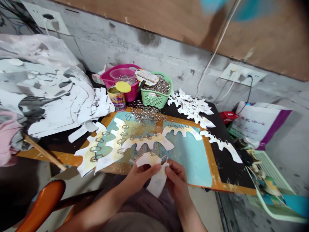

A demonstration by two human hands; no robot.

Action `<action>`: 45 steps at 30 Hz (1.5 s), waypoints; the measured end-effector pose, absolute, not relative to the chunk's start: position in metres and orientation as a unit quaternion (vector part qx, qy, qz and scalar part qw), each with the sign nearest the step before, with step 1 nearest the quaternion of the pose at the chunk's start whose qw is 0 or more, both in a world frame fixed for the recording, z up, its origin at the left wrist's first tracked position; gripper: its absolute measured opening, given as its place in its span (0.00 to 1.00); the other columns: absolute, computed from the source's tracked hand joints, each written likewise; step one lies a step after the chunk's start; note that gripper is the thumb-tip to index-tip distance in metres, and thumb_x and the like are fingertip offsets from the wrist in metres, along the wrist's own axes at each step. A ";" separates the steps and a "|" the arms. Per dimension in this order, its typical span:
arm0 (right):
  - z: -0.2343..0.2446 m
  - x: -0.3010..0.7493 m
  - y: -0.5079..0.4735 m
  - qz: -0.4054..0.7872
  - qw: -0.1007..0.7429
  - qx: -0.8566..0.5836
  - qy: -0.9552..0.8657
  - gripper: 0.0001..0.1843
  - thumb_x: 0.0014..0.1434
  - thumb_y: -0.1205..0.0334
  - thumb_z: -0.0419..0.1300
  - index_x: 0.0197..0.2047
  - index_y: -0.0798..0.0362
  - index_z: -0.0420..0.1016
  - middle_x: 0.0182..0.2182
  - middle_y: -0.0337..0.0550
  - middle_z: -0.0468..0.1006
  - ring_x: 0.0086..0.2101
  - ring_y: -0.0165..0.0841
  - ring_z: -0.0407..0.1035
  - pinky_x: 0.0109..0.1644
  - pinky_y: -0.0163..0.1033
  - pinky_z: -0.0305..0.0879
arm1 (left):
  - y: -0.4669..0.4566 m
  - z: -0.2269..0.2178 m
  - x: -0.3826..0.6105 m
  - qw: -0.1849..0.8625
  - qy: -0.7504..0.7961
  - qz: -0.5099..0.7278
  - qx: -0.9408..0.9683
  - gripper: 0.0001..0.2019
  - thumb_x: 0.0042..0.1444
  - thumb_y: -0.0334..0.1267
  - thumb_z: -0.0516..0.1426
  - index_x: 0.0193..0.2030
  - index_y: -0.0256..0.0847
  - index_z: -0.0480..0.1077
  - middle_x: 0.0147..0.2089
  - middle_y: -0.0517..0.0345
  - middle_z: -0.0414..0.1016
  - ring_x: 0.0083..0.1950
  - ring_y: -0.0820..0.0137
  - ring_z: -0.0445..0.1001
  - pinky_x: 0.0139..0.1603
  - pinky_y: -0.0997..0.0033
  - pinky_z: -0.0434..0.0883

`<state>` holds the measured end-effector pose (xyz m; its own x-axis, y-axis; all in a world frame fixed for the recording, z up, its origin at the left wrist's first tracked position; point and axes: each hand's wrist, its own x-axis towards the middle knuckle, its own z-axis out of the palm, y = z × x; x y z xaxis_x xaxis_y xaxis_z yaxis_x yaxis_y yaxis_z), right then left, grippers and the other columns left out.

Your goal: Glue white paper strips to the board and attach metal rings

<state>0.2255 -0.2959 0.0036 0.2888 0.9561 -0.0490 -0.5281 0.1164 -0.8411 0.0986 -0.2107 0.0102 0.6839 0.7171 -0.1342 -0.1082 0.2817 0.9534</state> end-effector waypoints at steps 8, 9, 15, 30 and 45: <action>0.008 0.227 -0.293 0.555 0.679 -0.397 -0.271 0.14 0.56 0.53 0.69 0.31 0.53 0.73 0.24 0.35 0.67 0.24 0.25 0.57 0.28 0.31 0.54 | -0.210 0.010 0.099 0.803 0.299 0.298 0.422 0.20 0.45 0.48 0.71 0.34 0.37 0.71 0.28 0.61 0.75 0.28 0.74 0.72 0.30 0.77 0.72; 0.008 0.227 -0.292 0.564 0.679 -0.391 -0.260 0.12 0.56 0.54 0.69 0.32 0.53 0.73 0.24 0.35 0.67 0.23 0.25 0.56 0.28 0.31 0.53 | -0.209 0.008 0.098 0.810 0.295 0.294 0.414 0.20 0.43 0.48 0.72 0.34 0.36 0.71 0.28 0.61 0.75 0.28 0.74 0.72 0.30 0.77 0.72; 0.000 0.240 -0.298 0.537 0.668 -0.412 -0.310 0.09 0.60 0.55 0.66 0.35 0.51 0.74 0.27 0.35 0.66 0.23 0.24 0.55 0.26 0.31 0.52 | -0.204 0.005 0.089 0.831 0.325 0.299 0.340 0.24 0.40 0.50 0.71 0.40 0.38 0.76 0.35 0.55 0.79 0.31 0.67 0.76 0.32 0.70 0.75; 0.004 0.240 -0.273 0.321 0.559 -0.620 -0.447 0.06 0.63 0.58 0.61 0.42 0.49 0.76 0.35 0.40 0.79 0.35 0.32 0.72 0.40 0.35 0.67 | -0.203 -0.002 0.089 0.749 0.366 0.311 0.457 0.17 0.50 0.47 0.67 0.28 0.36 0.69 0.26 0.61 0.68 0.28 0.73 0.69 0.31 0.76 0.69; 0.009 0.228 -0.267 0.275 0.528 -0.666 -0.449 0.09 0.61 0.59 0.61 0.41 0.52 0.81 0.37 0.44 0.84 0.38 0.37 0.77 0.43 0.39 0.71 | -0.208 -0.003 0.093 0.680 0.384 0.415 0.467 0.17 0.49 0.44 0.68 0.26 0.36 0.67 0.25 0.66 0.61 0.25 0.79 0.61 0.25 0.81 0.64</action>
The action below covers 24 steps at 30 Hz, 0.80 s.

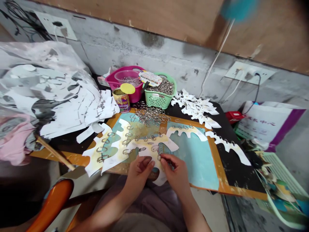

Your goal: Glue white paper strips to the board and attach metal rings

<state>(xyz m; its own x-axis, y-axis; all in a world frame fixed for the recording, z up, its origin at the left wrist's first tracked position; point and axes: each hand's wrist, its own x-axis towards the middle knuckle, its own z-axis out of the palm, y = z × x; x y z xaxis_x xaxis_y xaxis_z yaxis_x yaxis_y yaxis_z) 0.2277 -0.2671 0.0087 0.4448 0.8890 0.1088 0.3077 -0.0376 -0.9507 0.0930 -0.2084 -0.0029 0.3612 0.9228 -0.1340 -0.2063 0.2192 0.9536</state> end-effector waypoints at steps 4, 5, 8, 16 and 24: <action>0.018 0.235 -0.267 0.313 0.499 -0.658 -0.468 0.07 0.60 0.60 0.61 0.35 0.52 0.79 0.31 0.41 0.82 0.31 0.33 0.74 0.36 0.36 0.69 | -0.215 0.000 0.094 0.674 0.371 0.421 0.480 0.16 0.50 0.45 0.68 0.29 0.37 0.68 0.29 0.61 0.69 0.31 0.74 0.69 0.30 0.78 0.69; 0.022 0.238 -0.267 0.312 0.489 -0.658 -0.481 0.06 0.60 0.61 0.61 0.33 0.52 0.78 0.29 0.39 0.80 0.29 0.33 0.72 0.34 0.35 0.67 | -0.219 0.000 0.093 0.681 0.365 0.417 0.480 0.15 0.51 0.46 0.67 0.32 0.38 0.69 0.32 0.59 0.72 0.34 0.72 0.72 0.33 0.76 0.71; 0.031 0.250 -0.268 0.285 0.439 -0.658 -0.541 0.05 0.59 0.66 0.59 0.32 0.51 0.76 0.28 0.37 0.78 0.29 0.31 0.70 0.33 0.35 0.64 | -0.239 -0.004 0.083 0.698 0.324 0.412 0.489 0.17 0.53 0.49 0.66 0.44 0.42 0.69 0.43 0.52 0.76 0.42 0.66 0.76 0.41 0.69 0.76; 0.007 0.264 -0.272 0.133 0.292 -0.676 -0.664 0.08 0.61 0.73 0.58 0.35 0.51 0.75 0.38 0.45 0.72 0.42 0.39 0.65 0.47 0.45 0.63 | -0.251 0.011 0.053 0.352 0.233 0.447 0.788 0.10 0.56 0.26 0.60 0.33 0.43 0.63 0.30 0.60 0.69 0.33 0.70 0.70 0.35 0.71 0.69; 0.000 0.266 -0.282 0.128 0.283 -0.648 -0.696 0.08 0.69 0.67 0.53 0.40 0.51 0.73 0.36 0.43 0.72 0.39 0.39 0.62 0.44 0.45 0.58 | -0.180 0.005 0.104 0.261 0.195 0.206 0.923 0.14 0.57 0.25 0.55 0.49 0.39 0.67 0.49 0.50 0.78 0.58 0.58 0.71 0.62 0.51 0.60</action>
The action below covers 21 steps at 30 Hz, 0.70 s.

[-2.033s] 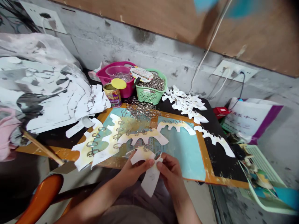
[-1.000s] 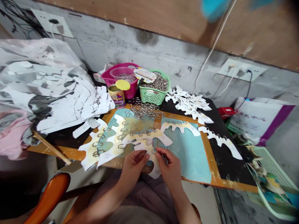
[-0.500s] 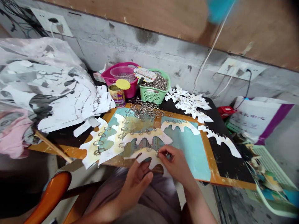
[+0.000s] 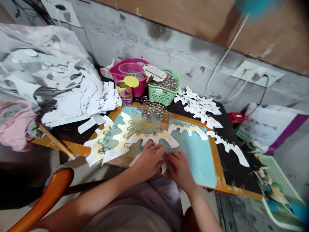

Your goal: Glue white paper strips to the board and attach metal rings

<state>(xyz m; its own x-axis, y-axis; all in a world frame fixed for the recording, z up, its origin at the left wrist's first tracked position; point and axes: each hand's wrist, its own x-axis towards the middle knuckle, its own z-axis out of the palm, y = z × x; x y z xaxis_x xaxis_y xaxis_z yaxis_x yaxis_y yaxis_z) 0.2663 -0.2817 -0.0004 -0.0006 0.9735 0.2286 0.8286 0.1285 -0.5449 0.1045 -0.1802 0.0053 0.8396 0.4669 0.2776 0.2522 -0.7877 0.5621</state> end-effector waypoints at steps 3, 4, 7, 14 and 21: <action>-0.007 0.268 -0.285 0.129 0.302 -0.639 -0.696 0.08 0.69 0.68 0.53 0.41 0.51 0.72 0.36 0.43 0.74 0.39 0.38 0.64 0.44 0.45 0.57 | -0.174 -0.003 0.106 0.265 0.200 0.192 0.924 0.13 0.57 0.25 0.56 0.49 0.40 0.66 0.49 0.51 0.77 0.59 0.59 0.70 0.65 0.49 0.57; -0.009 0.269 -0.286 0.128 0.309 -0.636 -0.696 0.08 0.68 0.68 0.53 0.41 0.51 0.72 0.36 0.43 0.74 0.39 0.38 0.65 0.44 0.45 0.57 | -0.174 -0.004 0.106 0.258 0.202 0.193 0.925 0.13 0.58 0.26 0.56 0.49 0.40 0.67 0.49 0.51 0.77 0.60 0.58 0.69 0.66 0.48 0.55; -0.013 0.270 -0.291 0.129 0.328 -0.622 -0.699 0.08 0.68 0.69 0.52 0.40 0.51 0.71 0.36 0.43 0.73 0.38 0.37 0.66 0.44 0.45 0.58 | -0.176 -0.005 0.105 0.239 0.198 0.190 0.932 0.12 0.60 0.28 0.57 0.49 0.42 0.69 0.48 0.52 0.78 0.64 0.56 0.65 0.69 0.44 0.50; -0.005 0.280 -0.294 0.177 0.348 -0.602 -0.697 0.09 0.65 0.69 0.53 0.45 0.50 0.72 0.43 0.48 0.71 0.44 0.40 0.67 0.48 0.46 0.66 | -0.183 -0.008 0.103 0.174 0.149 0.239 0.943 0.07 0.60 0.29 0.57 0.38 0.44 0.76 0.51 0.57 0.78 0.65 0.57 0.62 0.73 0.39 0.37; 0.001 0.287 -0.284 0.131 0.248 -0.580 -0.765 0.14 0.66 0.72 0.50 0.47 0.51 0.74 0.46 0.49 0.72 0.44 0.40 0.66 0.47 0.46 0.67 | -0.189 -0.003 0.095 0.116 0.111 0.234 0.959 0.10 0.62 0.25 0.54 0.39 0.42 0.75 0.55 0.51 0.75 0.65 0.55 0.63 0.71 0.34 0.37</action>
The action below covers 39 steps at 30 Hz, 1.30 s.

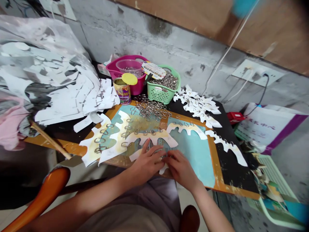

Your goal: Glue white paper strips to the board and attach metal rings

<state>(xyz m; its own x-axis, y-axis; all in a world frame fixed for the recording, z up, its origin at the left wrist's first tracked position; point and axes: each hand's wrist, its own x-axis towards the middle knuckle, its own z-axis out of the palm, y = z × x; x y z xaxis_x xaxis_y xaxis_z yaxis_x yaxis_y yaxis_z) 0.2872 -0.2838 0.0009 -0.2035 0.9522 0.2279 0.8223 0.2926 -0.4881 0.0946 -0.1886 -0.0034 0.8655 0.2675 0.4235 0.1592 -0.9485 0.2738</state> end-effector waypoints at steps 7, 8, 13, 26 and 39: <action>-0.007 0.288 -0.293 0.043 0.203 -0.573 -0.793 0.12 0.68 0.69 0.49 0.43 0.54 0.74 0.38 0.50 0.74 0.37 0.40 0.66 0.40 0.45 0.65 | -0.186 -0.008 0.098 0.170 0.139 0.248 0.944 0.09 0.62 0.26 0.55 0.38 0.43 0.75 0.38 0.58 0.81 0.65 0.55 0.66 0.72 0.32 0.33; -0.010 0.288 -0.295 0.032 0.208 -0.579 -0.788 0.12 0.68 0.70 0.49 0.43 0.55 0.74 0.37 0.50 0.73 0.37 0.40 0.66 0.39 0.45 0.65 | -0.185 -0.008 0.098 0.169 0.147 0.241 0.944 0.09 0.62 0.27 0.56 0.38 0.43 0.75 0.38 0.58 0.81 0.65 0.55 0.66 0.72 0.32 0.35; -0.014 0.285 -0.301 0.019 0.230 -0.588 -0.775 0.14 0.68 0.72 0.49 0.45 0.55 0.75 0.39 0.51 0.74 0.38 0.40 0.67 0.41 0.45 0.67 | -0.185 -0.005 0.098 0.154 0.141 0.214 0.954 0.08 0.60 0.28 0.58 0.42 0.45 0.77 0.40 0.57 0.81 0.65 0.54 0.65 0.71 0.35 0.44; -0.007 0.287 -0.306 0.112 0.336 -0.551 -0.756 0.23 0.63 0.73 0.50 0.60 0.50 0.64 0.42 0.50 0.78 0.43 0.43 0.68 0.46 0.50 0.69 | -0.189 -0.008 0.099 0.113 0.118 0.220 0.962 0.06 0.62 0.30 0.58 0.44 0.42 0.75 0.37 0.56 0.79 0.62 0.52 0.66 0.70 0.29 0.32; -0.009 0.281 -0.306 0.072 0.280 -0.570 -0.769 0.28 0.67 0.70 0.51 0.68 0.57 0.51 0.45 0.52 0.78 0.41 0.44 0.67 0.46 0.52 0.67 | -0.166 0.021 0.105 0.239 0.142 0.135 0.951 0.13 0.55 0.31 0.58 0.48 0.42 0.74 0.54 0.51 0.73 0.63 0.56 0.67 0.73 0.36 0.40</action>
<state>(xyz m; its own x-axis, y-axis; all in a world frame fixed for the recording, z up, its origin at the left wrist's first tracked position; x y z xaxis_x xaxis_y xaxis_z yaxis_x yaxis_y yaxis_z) 0.2812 -0.3059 -0.0089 -0.1941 0.9171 0.3482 0.8361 0.3402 -0.4303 0.1046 -0.1661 0.0214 0.9234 0.3341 0.1891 0.2047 -0.8452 0.4937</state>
